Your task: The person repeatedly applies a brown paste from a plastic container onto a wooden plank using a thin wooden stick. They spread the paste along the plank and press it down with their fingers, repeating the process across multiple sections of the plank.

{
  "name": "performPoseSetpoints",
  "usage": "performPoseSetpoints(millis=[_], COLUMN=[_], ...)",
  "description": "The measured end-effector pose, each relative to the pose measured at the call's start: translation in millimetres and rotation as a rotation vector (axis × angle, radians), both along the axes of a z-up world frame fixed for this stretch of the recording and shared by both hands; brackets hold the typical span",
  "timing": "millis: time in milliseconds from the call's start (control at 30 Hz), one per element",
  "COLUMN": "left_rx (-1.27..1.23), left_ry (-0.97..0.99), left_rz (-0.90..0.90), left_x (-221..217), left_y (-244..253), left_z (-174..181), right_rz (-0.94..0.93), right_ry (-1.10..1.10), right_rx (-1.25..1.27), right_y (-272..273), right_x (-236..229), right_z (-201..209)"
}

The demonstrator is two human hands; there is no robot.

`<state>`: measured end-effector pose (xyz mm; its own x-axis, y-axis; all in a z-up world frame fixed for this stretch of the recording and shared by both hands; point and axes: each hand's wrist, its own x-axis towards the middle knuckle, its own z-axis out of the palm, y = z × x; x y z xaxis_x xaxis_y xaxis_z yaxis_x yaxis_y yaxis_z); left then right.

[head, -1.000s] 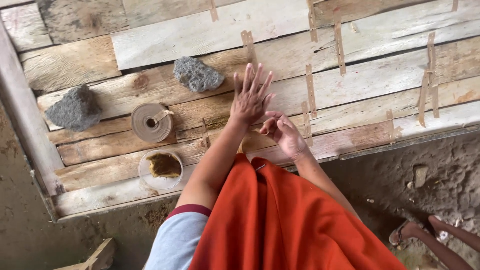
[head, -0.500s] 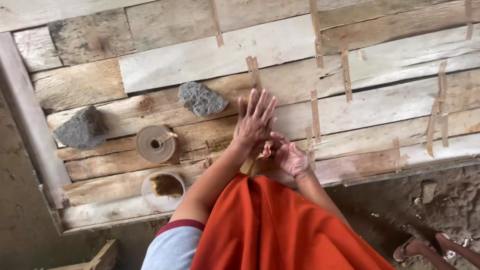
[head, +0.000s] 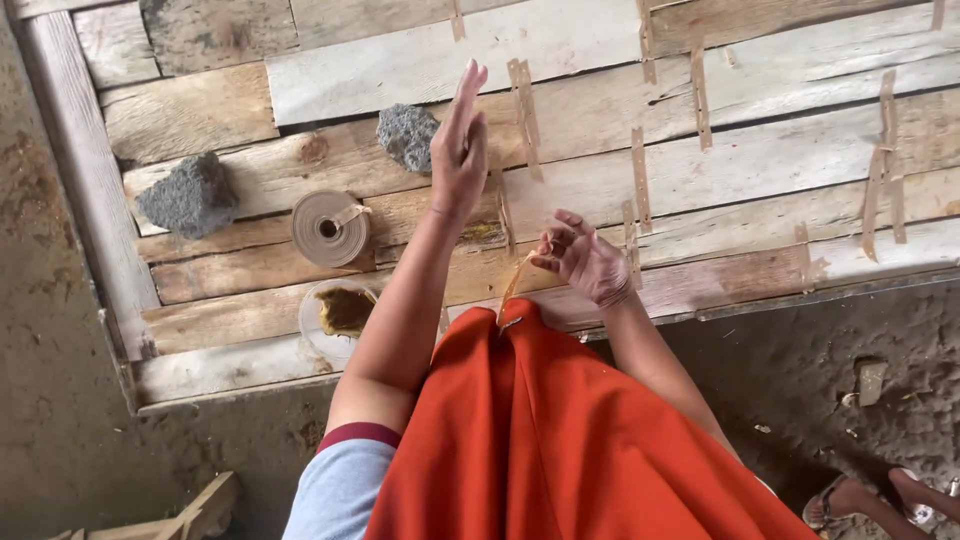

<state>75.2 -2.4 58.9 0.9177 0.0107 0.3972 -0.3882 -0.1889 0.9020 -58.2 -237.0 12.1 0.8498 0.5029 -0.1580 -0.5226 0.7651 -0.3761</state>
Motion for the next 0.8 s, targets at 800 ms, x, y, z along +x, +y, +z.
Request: performPoseSetpoints(millis=[800], left_rx=[0.874], left_ry=[-0.049], left_rz=[0.002], left_x=[31], left_y=[-55], left_z=[-120], right_rz=[-0.009], right_ry=[0.125], right_rx=[-0.008], right_y=[-11], right_x=[3], right_z=[-49])
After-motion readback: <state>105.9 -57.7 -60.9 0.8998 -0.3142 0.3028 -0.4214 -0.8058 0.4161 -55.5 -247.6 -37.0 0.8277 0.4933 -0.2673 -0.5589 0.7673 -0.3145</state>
